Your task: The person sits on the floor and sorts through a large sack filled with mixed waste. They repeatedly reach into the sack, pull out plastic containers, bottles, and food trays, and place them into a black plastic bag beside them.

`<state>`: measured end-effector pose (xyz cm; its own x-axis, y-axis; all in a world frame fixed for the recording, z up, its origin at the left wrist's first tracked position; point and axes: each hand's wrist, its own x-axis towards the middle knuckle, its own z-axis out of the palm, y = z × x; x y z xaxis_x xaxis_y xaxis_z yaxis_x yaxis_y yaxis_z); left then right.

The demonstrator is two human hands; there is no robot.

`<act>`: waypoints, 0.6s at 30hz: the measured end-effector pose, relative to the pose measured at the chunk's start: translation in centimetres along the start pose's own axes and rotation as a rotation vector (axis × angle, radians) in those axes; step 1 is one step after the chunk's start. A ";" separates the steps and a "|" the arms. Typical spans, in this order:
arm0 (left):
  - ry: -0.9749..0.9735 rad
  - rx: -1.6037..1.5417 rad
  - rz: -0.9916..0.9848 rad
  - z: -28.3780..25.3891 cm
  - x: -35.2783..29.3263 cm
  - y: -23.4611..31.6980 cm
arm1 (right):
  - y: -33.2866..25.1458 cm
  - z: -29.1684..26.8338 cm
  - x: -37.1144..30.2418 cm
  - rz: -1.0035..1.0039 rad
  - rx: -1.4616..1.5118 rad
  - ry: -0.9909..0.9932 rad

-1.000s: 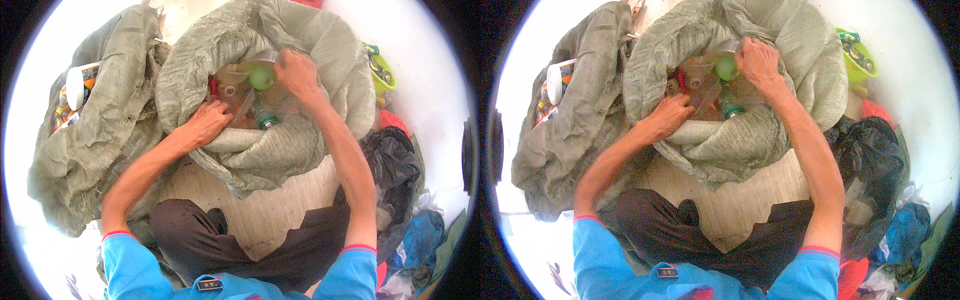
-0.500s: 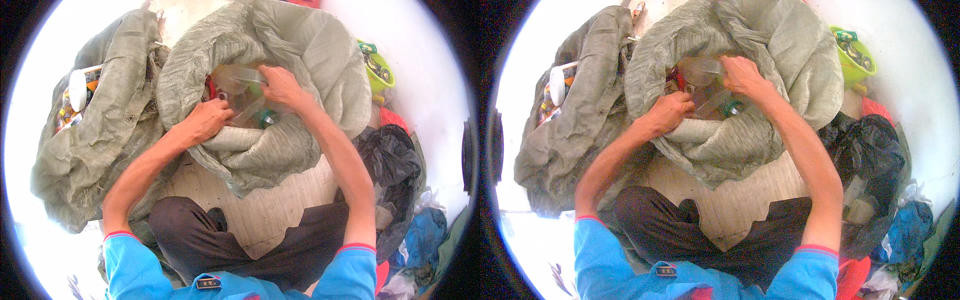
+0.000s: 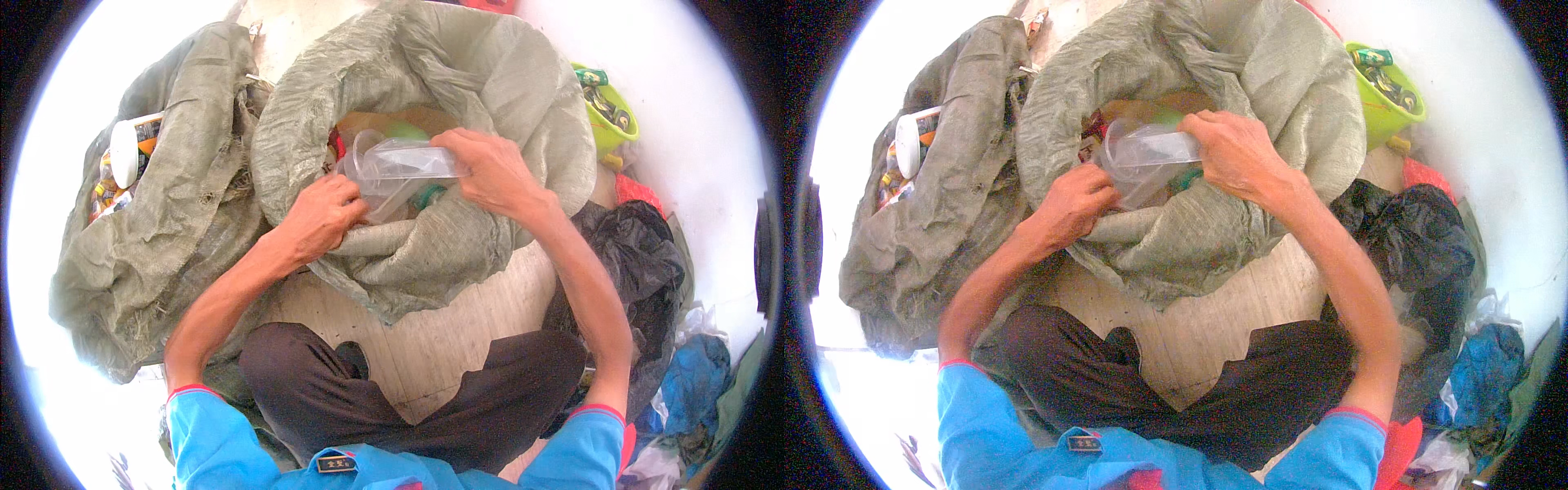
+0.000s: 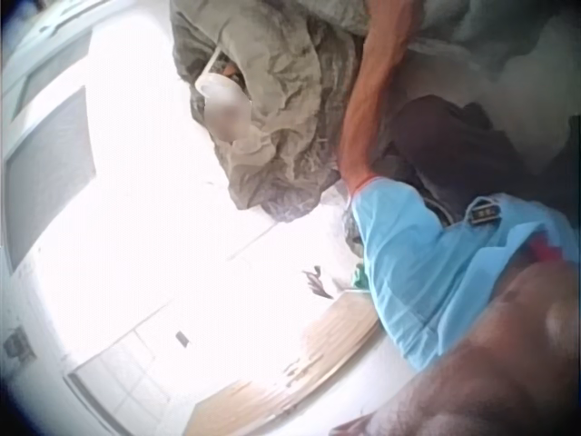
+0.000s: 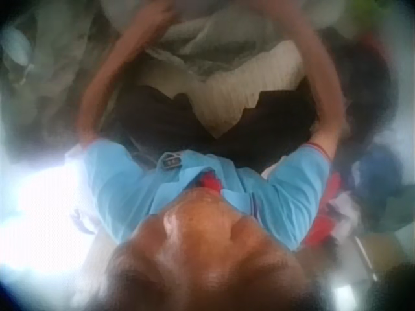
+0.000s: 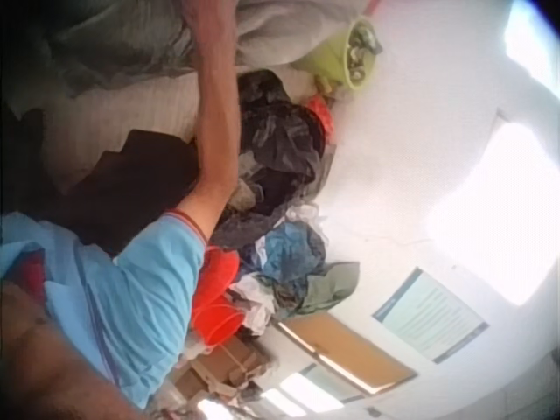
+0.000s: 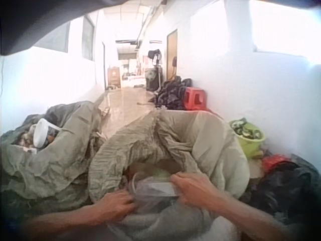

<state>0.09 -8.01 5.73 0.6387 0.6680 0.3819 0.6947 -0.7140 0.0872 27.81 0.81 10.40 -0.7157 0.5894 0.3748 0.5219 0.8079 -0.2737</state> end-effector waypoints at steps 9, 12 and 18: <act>0.170 0.169 0.072 -5.6 4.0 2.3 | -1.0 -5.1 -0.7 -0.059 -0.111 0.301; 0.212 0.199 0.075 -7.2 5.9 3.8 | -1.1 -7.8 -1.6 -0.096 -0.190 0.387; 0.273 0.214 0.246 -8.5 11.1 7.9 | -1.5 -13.9 -6.8 -0.058 -0.252 0.454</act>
<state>9.89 -8.03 18.51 0.7028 0.3829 0.5995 0.6040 -0.7664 -0.2186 38.35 -4.37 20.53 -0.5025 0.4392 0.7447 0.6229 0.7812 -0.0405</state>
